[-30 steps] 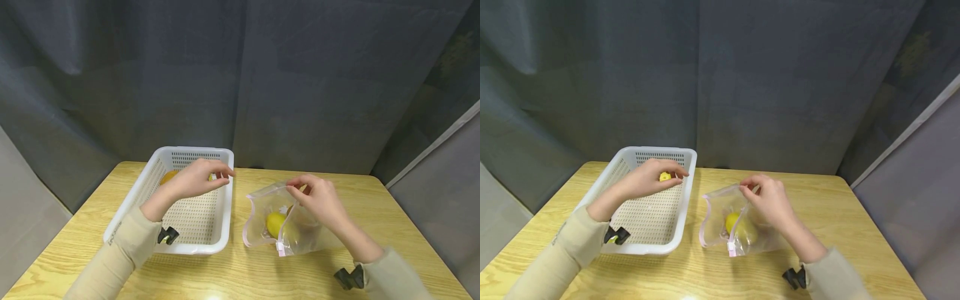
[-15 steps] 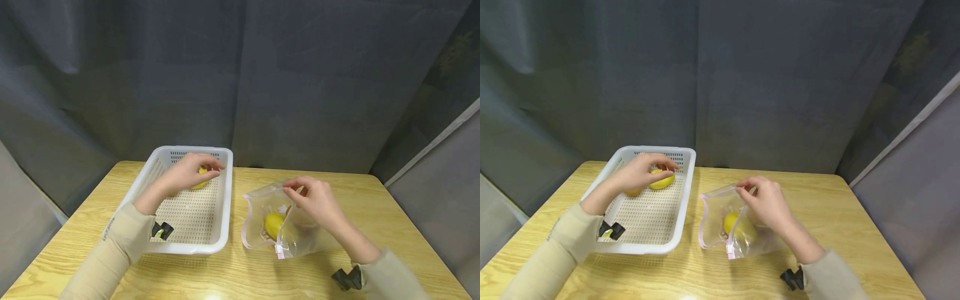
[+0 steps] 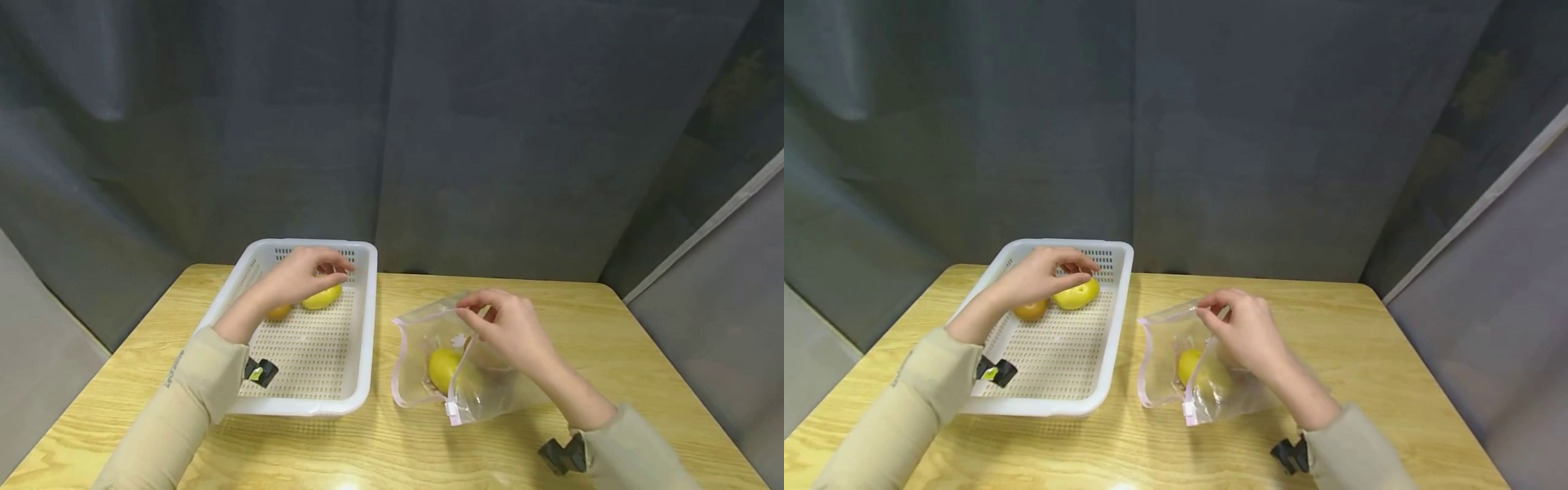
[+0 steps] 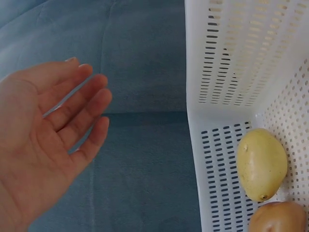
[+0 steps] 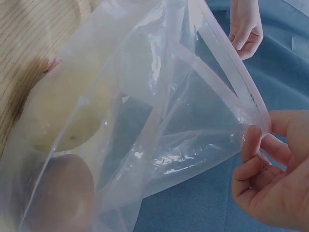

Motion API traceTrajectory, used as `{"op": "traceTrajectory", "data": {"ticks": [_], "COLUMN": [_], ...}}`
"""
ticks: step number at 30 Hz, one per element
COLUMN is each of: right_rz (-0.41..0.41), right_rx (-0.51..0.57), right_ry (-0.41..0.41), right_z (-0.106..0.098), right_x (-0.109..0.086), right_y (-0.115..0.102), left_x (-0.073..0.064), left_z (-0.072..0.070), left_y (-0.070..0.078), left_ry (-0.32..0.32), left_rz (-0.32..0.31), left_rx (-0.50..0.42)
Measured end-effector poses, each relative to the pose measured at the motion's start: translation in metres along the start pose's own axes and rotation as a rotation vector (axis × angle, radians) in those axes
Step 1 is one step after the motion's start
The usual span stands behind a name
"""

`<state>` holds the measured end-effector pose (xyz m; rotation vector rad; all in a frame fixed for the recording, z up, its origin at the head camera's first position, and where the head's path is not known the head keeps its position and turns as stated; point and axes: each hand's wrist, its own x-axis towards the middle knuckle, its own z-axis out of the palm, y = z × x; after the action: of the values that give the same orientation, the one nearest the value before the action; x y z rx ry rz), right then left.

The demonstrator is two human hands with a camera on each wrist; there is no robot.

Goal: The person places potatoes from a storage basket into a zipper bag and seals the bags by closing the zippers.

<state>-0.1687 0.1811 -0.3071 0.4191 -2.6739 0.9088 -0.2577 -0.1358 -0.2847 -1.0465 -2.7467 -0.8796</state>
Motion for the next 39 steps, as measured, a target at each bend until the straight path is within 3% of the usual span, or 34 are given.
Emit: {"op": "traceTrajectory", "data": {"ticks": [7,15,24,39], "right_rz": [-0.003,0.009,0.017,0.023], "right_rx": [0.009,0.009,0.003,0.007], "right_ry": [0.006,0.002,-0.004,-0.004], "right_z": [0.000,-0.001,-0.002,0.001], "right_x": [0.000,-0.001,0.000,-0.002], "right_y": [0.001,0.001,0.000,-0.001], "left_x": [0.004,0.011,0.018,0.016], "left_z": [0.003,0.012,0.016,0.028], "left_y": [-0.009,-0.020,-0.032,-0.061], "left_ry": [-0.013,-0.014,0.003,0.001], "left_rz": [-0.062,-0.047,-0.090,-0.214], "left_rx": [-0.005,0.002,0.001,0.002]}}
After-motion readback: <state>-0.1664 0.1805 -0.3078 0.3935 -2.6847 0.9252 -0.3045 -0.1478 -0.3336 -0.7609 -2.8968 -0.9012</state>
